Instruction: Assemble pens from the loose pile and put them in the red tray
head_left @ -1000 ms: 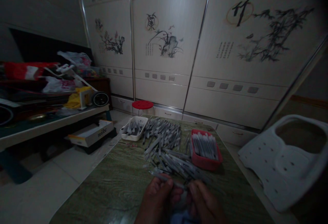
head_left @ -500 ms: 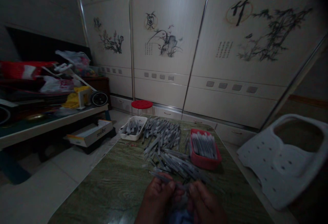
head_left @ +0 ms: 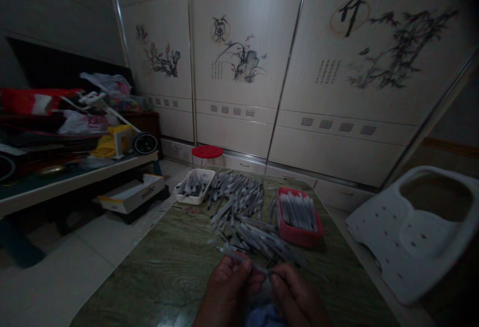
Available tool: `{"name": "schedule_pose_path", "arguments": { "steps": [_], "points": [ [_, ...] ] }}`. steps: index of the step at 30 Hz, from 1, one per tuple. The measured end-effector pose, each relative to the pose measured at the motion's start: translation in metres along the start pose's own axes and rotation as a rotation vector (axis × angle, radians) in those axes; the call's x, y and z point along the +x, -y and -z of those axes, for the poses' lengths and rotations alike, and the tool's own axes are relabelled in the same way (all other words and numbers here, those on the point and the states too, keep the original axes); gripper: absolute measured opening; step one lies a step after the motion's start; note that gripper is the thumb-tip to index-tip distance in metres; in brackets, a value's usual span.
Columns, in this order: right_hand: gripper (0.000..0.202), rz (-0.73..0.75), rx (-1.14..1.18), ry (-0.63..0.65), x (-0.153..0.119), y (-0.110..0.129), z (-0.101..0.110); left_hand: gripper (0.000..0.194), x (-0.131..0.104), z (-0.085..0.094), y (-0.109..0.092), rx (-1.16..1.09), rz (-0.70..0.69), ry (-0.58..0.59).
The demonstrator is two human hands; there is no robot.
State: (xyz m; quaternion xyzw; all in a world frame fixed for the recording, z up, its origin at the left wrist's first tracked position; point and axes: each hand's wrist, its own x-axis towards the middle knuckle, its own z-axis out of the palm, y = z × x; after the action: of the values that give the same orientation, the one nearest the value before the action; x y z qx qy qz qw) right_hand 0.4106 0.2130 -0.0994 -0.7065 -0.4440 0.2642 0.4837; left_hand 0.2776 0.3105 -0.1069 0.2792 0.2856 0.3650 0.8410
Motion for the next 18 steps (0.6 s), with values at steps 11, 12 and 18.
{"name": "schedule_pose_path", "arguments": {
  "steps": [11,12,18],
  "points": [
    [0.057,-0.202,0.299,0.075,0.0031,-0.0007,-0.0054,0.038,-0.0041,-0.0031,-0.0069,0.029,-0.003,0.045],
    [0.058,-0.172,0.273,0.062,0.003,-0.0016,-0.0057,0.04,-0.0036,-0.0032,-0.0061,0.027,0.007,0.027],
    [0.057,-0.216,0.357,0.085,0.0019,-0.0042,-0.0067,0.044,-0.0017,-0.0004,-0.0064,0.021,0.022,0.019]
  ]
}}
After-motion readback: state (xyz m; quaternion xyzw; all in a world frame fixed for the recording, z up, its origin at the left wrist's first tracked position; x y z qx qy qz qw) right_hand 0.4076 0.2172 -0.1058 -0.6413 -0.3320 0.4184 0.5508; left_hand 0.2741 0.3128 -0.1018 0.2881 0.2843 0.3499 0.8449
